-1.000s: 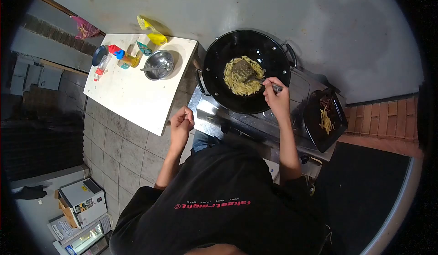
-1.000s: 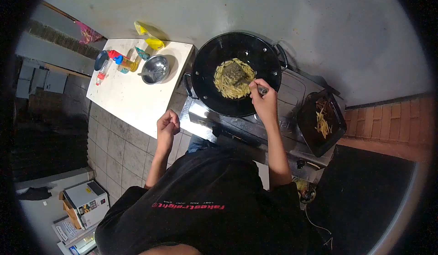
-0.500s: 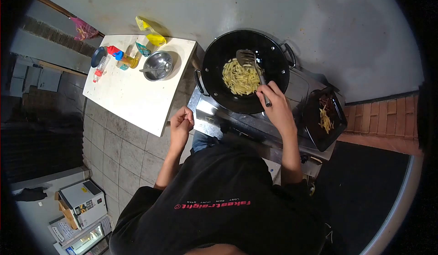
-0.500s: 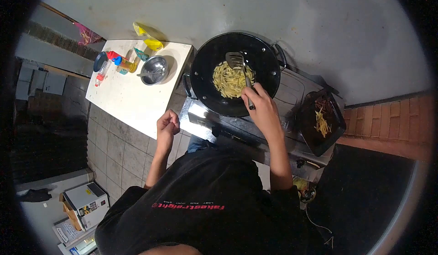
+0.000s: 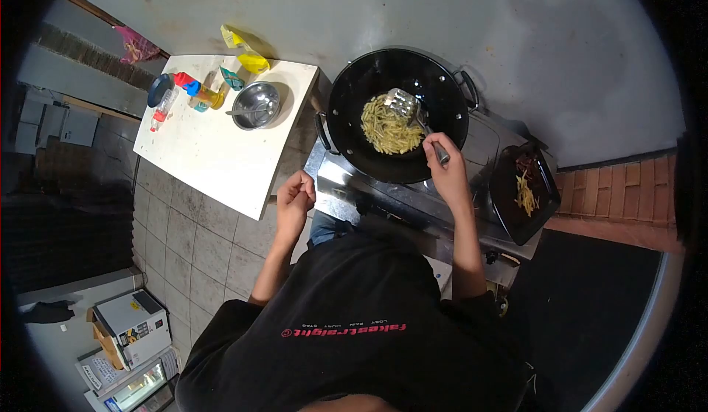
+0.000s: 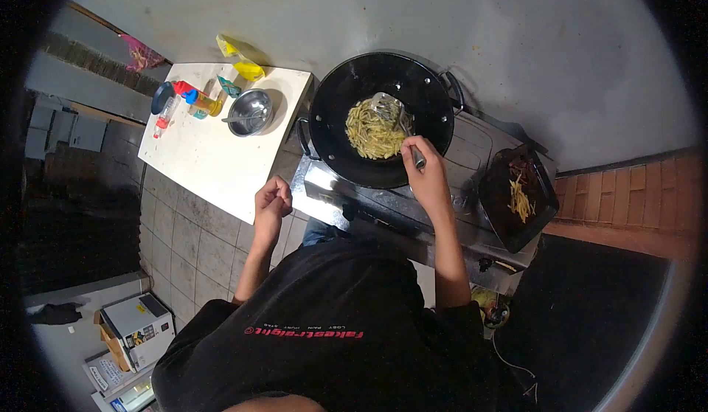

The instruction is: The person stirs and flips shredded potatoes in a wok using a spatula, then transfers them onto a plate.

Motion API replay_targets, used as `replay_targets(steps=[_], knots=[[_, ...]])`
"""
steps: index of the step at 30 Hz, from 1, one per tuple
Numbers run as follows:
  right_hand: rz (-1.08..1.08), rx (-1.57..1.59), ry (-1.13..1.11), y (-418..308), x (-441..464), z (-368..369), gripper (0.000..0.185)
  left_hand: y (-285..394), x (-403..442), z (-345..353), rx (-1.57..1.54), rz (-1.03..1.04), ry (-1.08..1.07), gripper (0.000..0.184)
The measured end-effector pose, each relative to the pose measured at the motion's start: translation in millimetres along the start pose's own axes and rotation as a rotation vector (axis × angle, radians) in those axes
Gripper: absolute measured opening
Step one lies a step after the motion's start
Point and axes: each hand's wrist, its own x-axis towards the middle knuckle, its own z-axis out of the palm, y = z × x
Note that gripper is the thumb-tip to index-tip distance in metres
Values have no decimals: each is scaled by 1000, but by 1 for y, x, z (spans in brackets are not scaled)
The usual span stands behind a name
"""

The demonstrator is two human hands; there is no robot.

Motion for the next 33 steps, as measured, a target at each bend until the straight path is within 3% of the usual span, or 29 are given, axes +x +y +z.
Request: replay_targets(steps=[4, 11, 14, 16, 20, 22, 25, 33], knots=[[-261, -172, -24, -6, -7, -5, 8, 5, 0, 4, 28, 2, 17, 26], [-277, -191, 16, -13, -17, -9, 8, 2, 3, 6, -2, 3, 22, 24], [-204, -58, 131, -5, -17, -7, 10, 5, 2, 8, -1, 14, 15, 23], [251, 268, 129, -9, -16, -8, 10, 6, 3, 9, -6, 27, 7, 22], [205, 234, 155, -11, -4, -13, 9, 4, 3, 7, 16, -2, 12, 21], [-122, -52, 166, -17, 6, -24, 8, 5, 2, 7, 25, -11, 22, 21], [-307, -219, 166, -48, 20, -42, 8, 3, 3, 5, 26, -4, 35, 21], [-426, -474, 87, -74, 64, -66, 14, 1, 0, 1, -2, 29, 18, 21]])
